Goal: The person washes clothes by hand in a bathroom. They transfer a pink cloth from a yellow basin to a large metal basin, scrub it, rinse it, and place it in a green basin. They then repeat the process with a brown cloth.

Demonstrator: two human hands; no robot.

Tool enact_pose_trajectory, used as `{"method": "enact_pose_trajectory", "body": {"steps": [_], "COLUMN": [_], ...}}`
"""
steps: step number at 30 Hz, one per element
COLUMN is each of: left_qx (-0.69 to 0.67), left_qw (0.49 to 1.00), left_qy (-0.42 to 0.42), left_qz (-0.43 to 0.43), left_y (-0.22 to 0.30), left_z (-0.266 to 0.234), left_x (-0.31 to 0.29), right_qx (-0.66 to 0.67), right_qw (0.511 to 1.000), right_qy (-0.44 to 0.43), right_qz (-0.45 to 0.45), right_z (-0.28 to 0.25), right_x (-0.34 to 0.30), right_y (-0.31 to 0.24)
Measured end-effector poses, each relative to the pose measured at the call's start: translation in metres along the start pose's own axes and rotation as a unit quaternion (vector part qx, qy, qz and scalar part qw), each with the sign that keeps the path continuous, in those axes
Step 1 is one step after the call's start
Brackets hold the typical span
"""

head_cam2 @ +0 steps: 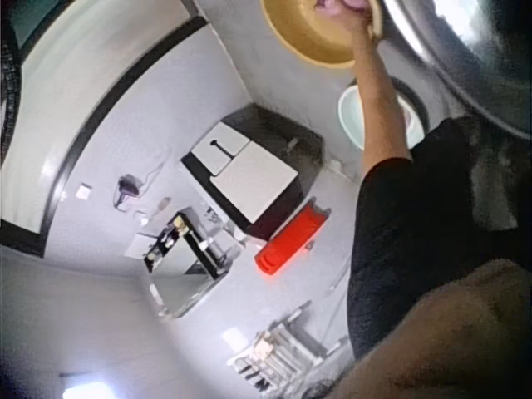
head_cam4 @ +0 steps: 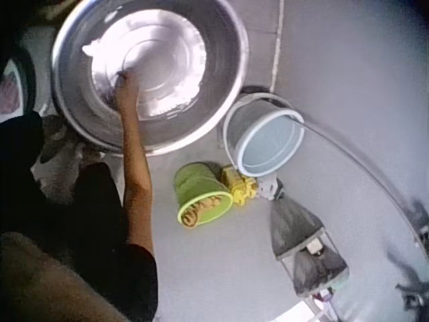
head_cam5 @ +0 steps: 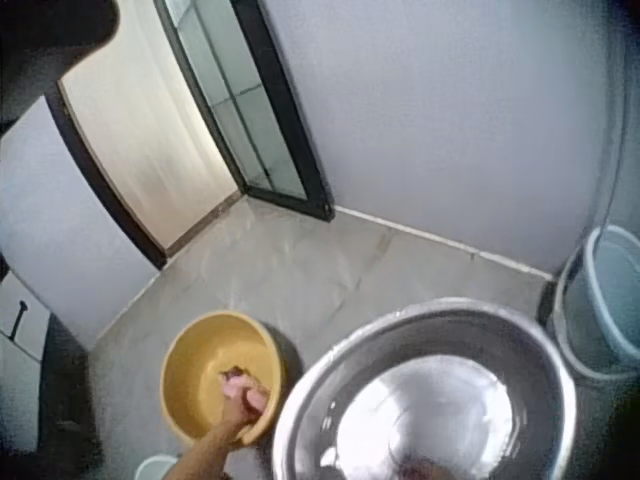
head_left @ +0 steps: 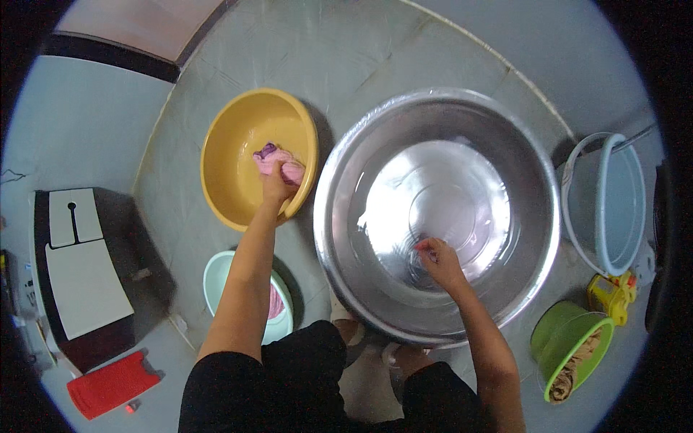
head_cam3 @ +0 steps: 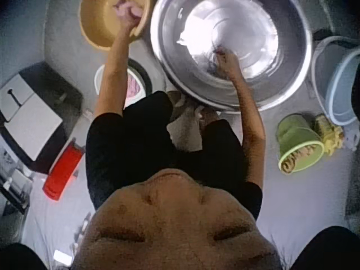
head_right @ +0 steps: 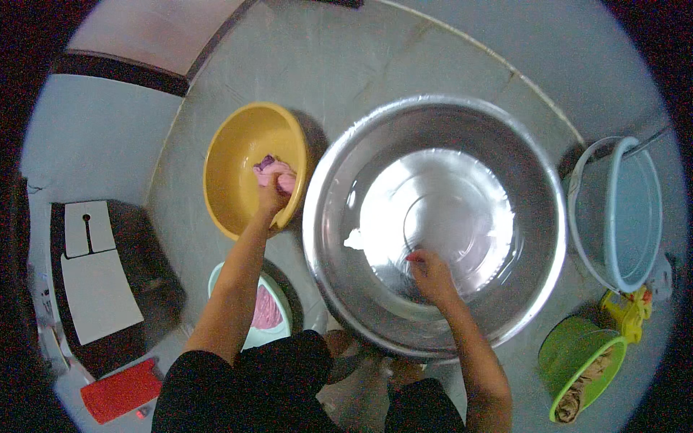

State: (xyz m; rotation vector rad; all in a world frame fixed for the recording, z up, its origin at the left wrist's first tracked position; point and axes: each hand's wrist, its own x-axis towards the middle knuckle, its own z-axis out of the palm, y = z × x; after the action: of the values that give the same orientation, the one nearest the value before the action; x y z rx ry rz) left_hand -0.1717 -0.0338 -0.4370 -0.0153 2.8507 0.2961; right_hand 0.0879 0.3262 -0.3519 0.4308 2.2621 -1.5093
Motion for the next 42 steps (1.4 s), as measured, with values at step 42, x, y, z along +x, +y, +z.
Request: {"method": "enact_pose_trajectory", "body": {"steps": [42], "left_qx": [-0.635], "left_qw": [0.771], "left_qy": [0.054], "left_qz": [0.018], "left_y": [0.05], "left_z": [-0.212], "left_x": [-0.121], "right_qx": [0.037], "right_qw": [0.997], "right_qy": [0.034], "right_qz": [0.06], "right_z": [0.02], "right_x": [-0.041], "right_y": [0.039]}}
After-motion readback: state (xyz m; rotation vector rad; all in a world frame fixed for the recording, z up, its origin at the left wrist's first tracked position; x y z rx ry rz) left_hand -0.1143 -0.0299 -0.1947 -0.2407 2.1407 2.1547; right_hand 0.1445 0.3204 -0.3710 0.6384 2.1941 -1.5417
